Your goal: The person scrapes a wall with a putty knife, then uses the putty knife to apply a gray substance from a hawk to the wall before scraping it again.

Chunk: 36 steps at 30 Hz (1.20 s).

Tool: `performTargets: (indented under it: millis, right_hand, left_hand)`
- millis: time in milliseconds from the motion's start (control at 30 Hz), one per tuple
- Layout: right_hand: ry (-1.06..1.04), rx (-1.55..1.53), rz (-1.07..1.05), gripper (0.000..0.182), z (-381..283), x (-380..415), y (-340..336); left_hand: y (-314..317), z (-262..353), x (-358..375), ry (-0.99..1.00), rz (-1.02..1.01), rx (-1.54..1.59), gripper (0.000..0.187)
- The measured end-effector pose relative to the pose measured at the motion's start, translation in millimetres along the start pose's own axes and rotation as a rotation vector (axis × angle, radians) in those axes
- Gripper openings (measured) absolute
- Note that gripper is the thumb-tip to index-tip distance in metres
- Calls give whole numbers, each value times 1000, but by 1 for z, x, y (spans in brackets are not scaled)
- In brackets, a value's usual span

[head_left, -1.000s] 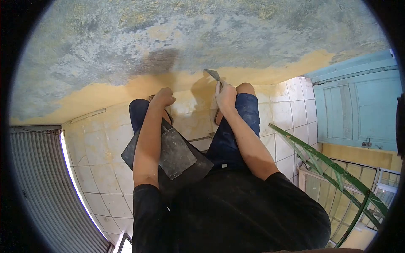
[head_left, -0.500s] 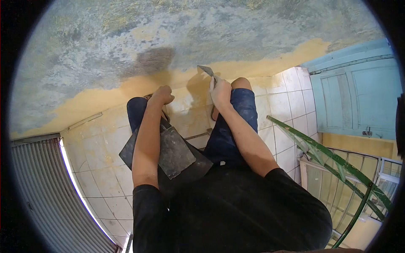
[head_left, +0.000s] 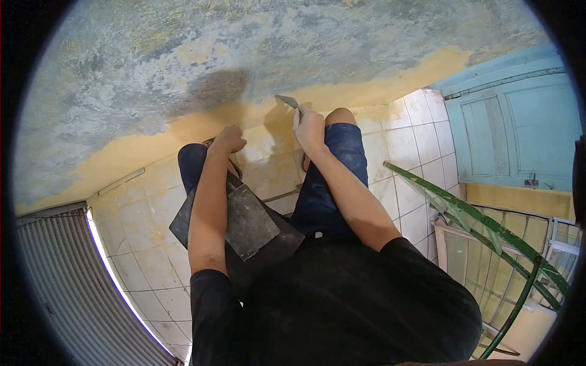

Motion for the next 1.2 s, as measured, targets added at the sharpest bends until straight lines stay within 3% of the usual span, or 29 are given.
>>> performTargets:
  millis: [100, 300, 367, 467, 767, 1000, 1200]
  right_hand:
    - [-75, -13, -3, 22, -2, -2, 8]
    - [-18, 45, -7, 22, -9, 3, 18]
    - [33, 84, -100, 24, -5, 3, 30]
    - [-40, 29, 29, 25, -4, 6, 29]
    - [17, 1, 57, 25, -3, 7, 23]
    - [110, -19, 10, 25, 6, 2, 21]
    - [38, 52, -24, 27, 18, 2, 26]
  left_hand:
    - [-2, -3, 0, -25, -2, 16, 32]
    - [2, -4, -3, -16, 17, 31, 34]
    - [2, -3, -3, -22, 24, 56, 35]
    - [3, 1, -3, 37, 40, -21, 35]
    - [-12, -5, 9, -25, 23, 50, 36]
    - [0, -6, -6, -6, 26, 11, 34]
    - [15, 12, -20, 56, 52, 4, 36]
Point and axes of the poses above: each hand's wrist, its own x-axis away from the middle knuckle, its own y-axis out of the palm, z = x × y, the point moved 7 cm from there along -x, towards the middle knuckle, and after that the axes turned 2 degrees about -x, right-handed, at the moved point
